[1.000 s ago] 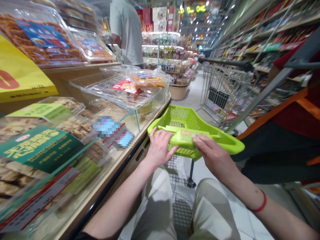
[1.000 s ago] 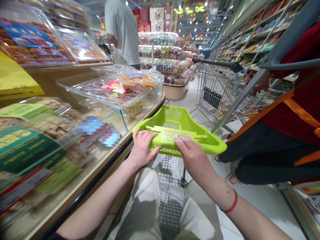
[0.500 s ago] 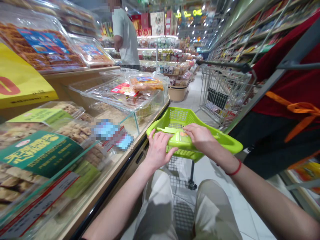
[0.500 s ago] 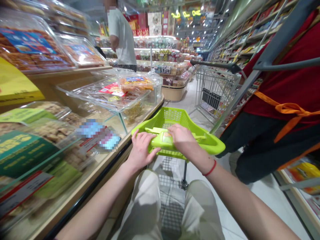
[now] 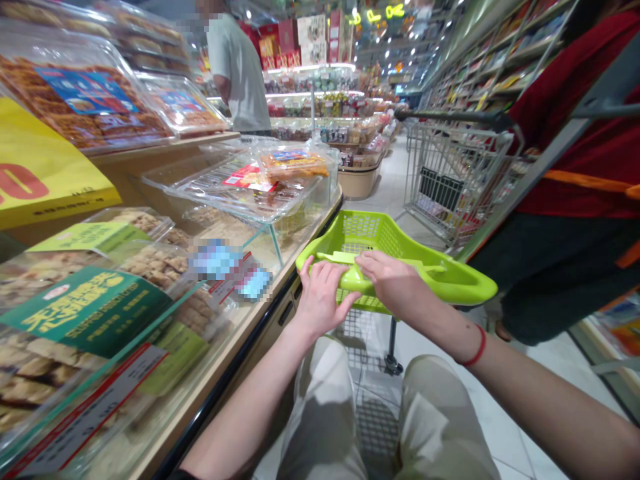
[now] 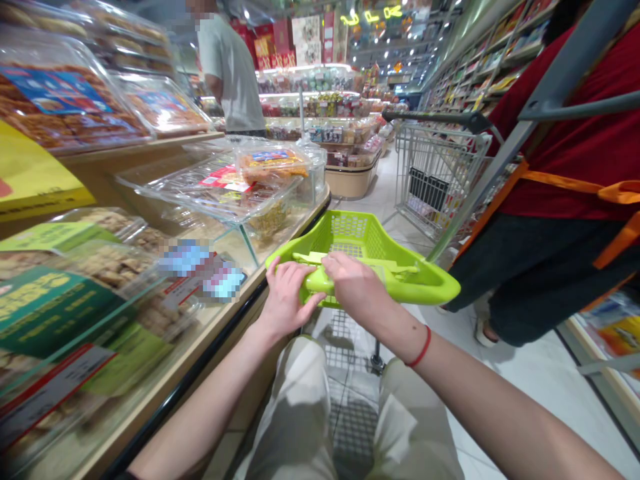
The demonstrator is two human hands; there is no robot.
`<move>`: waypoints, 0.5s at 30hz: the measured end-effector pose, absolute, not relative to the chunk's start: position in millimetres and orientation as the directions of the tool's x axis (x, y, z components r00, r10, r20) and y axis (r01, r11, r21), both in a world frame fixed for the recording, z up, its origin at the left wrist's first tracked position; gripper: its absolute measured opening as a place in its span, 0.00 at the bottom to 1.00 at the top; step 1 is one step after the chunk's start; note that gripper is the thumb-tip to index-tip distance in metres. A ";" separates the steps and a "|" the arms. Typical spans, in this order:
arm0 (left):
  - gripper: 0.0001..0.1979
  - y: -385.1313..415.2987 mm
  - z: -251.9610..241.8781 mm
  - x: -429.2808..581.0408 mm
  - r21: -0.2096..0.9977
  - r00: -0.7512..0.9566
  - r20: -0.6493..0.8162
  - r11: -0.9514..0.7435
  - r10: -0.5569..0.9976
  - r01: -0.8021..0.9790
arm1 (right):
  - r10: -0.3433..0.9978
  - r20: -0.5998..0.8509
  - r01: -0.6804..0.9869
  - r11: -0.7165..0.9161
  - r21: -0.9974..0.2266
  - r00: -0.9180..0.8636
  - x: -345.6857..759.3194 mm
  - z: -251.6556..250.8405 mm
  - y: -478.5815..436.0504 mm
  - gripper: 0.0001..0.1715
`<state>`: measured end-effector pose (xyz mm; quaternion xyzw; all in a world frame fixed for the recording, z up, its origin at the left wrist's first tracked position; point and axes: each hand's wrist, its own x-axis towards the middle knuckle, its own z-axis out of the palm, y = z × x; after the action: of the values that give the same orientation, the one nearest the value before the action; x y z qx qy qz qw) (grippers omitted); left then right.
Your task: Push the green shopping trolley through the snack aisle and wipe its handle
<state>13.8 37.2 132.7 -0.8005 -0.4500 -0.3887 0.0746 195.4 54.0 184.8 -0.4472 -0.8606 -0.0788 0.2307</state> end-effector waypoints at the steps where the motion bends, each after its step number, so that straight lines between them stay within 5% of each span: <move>1: 0.20 37.2 132.4 13.9 0.229 0.291 0.688 -0.580 0.665 0.782 | 0.776 0.421 0.831 0.549 -0.085 -0.470 191.9 190.2 63.1 0.18; 6: 0.20 36.8 131.9 14.5 0.235 0.284 0.669 -0.559 0.686 0.795 | 0.874 0.283 0.898 0.432 -0.085 -0.394 178.4 202.6 76.9 0.17; 10: 0.19 35.5 133.7 14.7 0.232 0.285 0.673 -0.560 0.683 0.796 | 0.785 0.439 0.863 0.504 -0.039 -0.438 178.7 187.8 44.6 0.19; 15: 0.18 34.0 134.1 15.5 0.233 0.289 0.682 -0.575 0.671 0.784 | 0.517 0.650 0.732 0.676 0.090 -0.557 189.8 162.9 5.3 0.22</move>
<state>15.5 34.0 134.1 -0.7996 -0.4551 -0.3850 0.0733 189.8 5.3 162.9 -0.3611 -0.8643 -0.1779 0.3016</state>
